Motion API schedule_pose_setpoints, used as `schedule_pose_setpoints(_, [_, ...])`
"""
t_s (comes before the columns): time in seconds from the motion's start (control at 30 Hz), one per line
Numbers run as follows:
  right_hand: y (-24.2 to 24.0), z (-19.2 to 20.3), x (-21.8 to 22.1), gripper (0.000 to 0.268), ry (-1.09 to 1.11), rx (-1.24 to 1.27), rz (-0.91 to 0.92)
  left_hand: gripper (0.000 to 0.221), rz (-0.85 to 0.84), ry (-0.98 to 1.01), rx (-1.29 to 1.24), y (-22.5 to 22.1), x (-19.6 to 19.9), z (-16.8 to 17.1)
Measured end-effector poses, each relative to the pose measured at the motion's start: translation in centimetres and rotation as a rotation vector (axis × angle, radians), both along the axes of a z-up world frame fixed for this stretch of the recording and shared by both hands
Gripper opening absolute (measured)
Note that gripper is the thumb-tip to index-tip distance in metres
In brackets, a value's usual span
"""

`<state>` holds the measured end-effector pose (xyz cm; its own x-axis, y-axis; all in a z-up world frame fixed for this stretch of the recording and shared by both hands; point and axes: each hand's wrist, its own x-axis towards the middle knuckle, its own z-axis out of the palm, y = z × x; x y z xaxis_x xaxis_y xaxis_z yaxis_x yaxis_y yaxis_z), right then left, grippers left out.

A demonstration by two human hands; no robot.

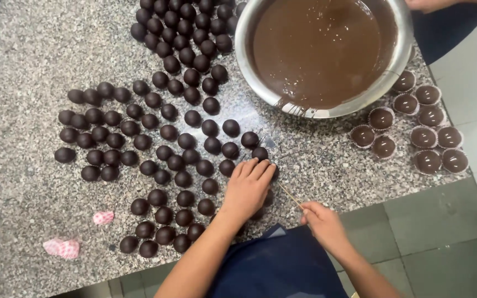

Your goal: The person picks up round truffle centers, skewers them on a thin stick, and dips them one at a time into a large bowl of melted chocolate to coat them. They then transfer each coated truffle into a pink paper cup and set the filled cups in rows on the counter, repeating the cycle continuously.

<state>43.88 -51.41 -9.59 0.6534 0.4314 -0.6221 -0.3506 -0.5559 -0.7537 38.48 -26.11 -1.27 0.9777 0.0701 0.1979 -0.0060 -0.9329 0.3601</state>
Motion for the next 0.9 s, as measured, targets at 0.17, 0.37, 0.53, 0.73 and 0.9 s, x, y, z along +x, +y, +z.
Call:
schedule_pose_setpoints(0.17, [0.4,-1.3,-0.1,0.026,0.144,0.083,-0.081,0.053,-0.054,0.055,0.169,-0.3,0.7,-1.8])
schedule_pose_setpoints(0.37, [1.3,-0.9,0.0,0.025,0.169,0.093,-0.085,0.055,-0.073,0.101,0.167,-0.3,1.1,-1.5])
schedule_pose_setpoints(0.53, [2.6,-1.6,0.3,0.024,0.203,0.144,-0.102,0.052,-0.063,0.074,0.131,-0.4,1.0,-2.1])
schedule_pose_setpoints(0.73, [4.2,-1.8,0.6,0.022,0.193,0.181,-0.091,0.049,-0.038,0.026,0.115,-0.7,0.8,-2.3])
schedule_pose_setpoints(0.9, [2.0,-2.6,1.1,0.023,0.203,0.215,-0.099,0.049,0.007,-0.023,-0.007,-0.4,0.0,1.7])
